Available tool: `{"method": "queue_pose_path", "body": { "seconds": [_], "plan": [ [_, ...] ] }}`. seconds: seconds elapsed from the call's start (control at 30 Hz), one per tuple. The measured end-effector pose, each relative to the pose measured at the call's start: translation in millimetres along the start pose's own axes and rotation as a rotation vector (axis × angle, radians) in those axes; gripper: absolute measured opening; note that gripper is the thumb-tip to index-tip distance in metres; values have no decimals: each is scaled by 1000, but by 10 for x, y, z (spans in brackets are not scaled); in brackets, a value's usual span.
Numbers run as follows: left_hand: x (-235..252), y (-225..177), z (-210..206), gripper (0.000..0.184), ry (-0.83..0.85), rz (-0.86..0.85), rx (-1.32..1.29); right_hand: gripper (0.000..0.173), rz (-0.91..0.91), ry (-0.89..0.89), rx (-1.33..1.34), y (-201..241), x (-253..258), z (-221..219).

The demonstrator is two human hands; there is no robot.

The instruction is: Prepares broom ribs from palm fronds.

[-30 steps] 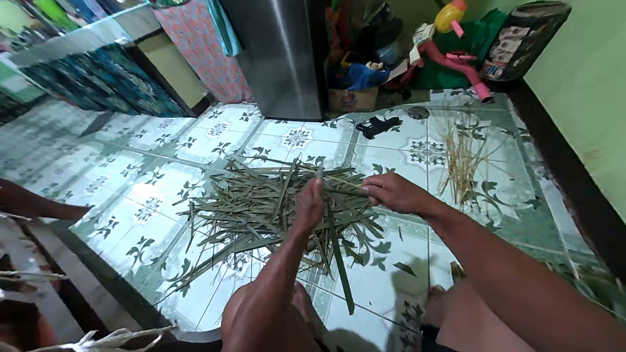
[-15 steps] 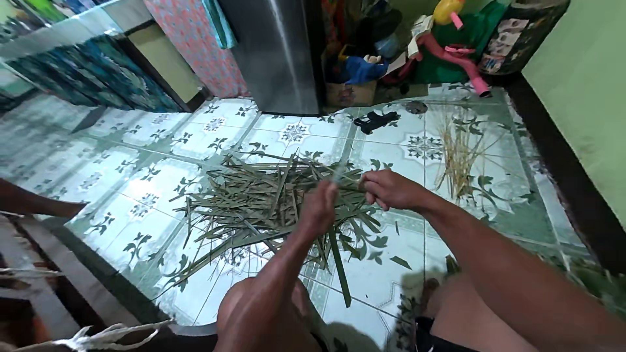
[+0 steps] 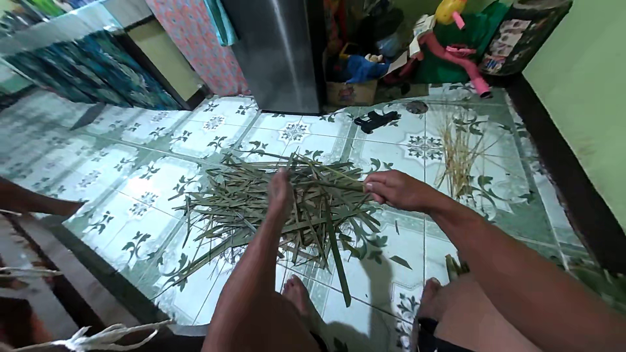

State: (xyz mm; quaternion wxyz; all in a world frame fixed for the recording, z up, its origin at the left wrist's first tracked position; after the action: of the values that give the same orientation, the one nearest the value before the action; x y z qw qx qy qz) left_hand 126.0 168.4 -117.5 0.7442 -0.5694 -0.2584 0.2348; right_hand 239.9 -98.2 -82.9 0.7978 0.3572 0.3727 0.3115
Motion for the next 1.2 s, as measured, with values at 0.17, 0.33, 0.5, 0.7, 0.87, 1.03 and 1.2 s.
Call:
{"method": "queue_pose_path", "body": {
  "seconds": [0.17, 0.33, 0.5, 0.7, 0.87, 1.03, 1.2],
  "plan": [
    [-120, -211, -40, 46, 25, -113, -53, 33, -30, -73, -166, -112, 135, 9],
    [-691, -407, -765, 45, 528, -473, 505, 32, 43, -99, -233, 47, 188, -90],
    [-595, -340, -754, 46, 535, -445, 410, 32, 117, -120, -125, 91, 191, -71],
    [-680, -403, -846, 45, 532, -418, 536, 30, 23, -64, -4, 49, 187, -94],
    [-407, -392, -601, 47, 334, -354, 565, 31, 37, -87, -91, 75, 137, -50],
    [-510, -455, -681, 44, 419, -388, 536, 32, 105, -110, -155, 93, 124, -8],
    [-223, -283, -393, 48, 267, -226, 286, 31, 153, -117, -164, 88, 90, 20]
  ]
}}
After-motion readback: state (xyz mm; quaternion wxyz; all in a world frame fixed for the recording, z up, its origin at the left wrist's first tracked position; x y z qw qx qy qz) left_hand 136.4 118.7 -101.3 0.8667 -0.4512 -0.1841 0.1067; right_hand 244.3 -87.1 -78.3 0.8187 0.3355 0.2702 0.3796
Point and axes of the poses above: each hand's wrist, its own x-axis towards the middle knuckle, its own z-axis out of the back of the hand, y = z × x, the point moved 6 cm from there along x, towards the middle knuckle, and after that the axes turned 13 degrees about -z, right-handed, at the moved point
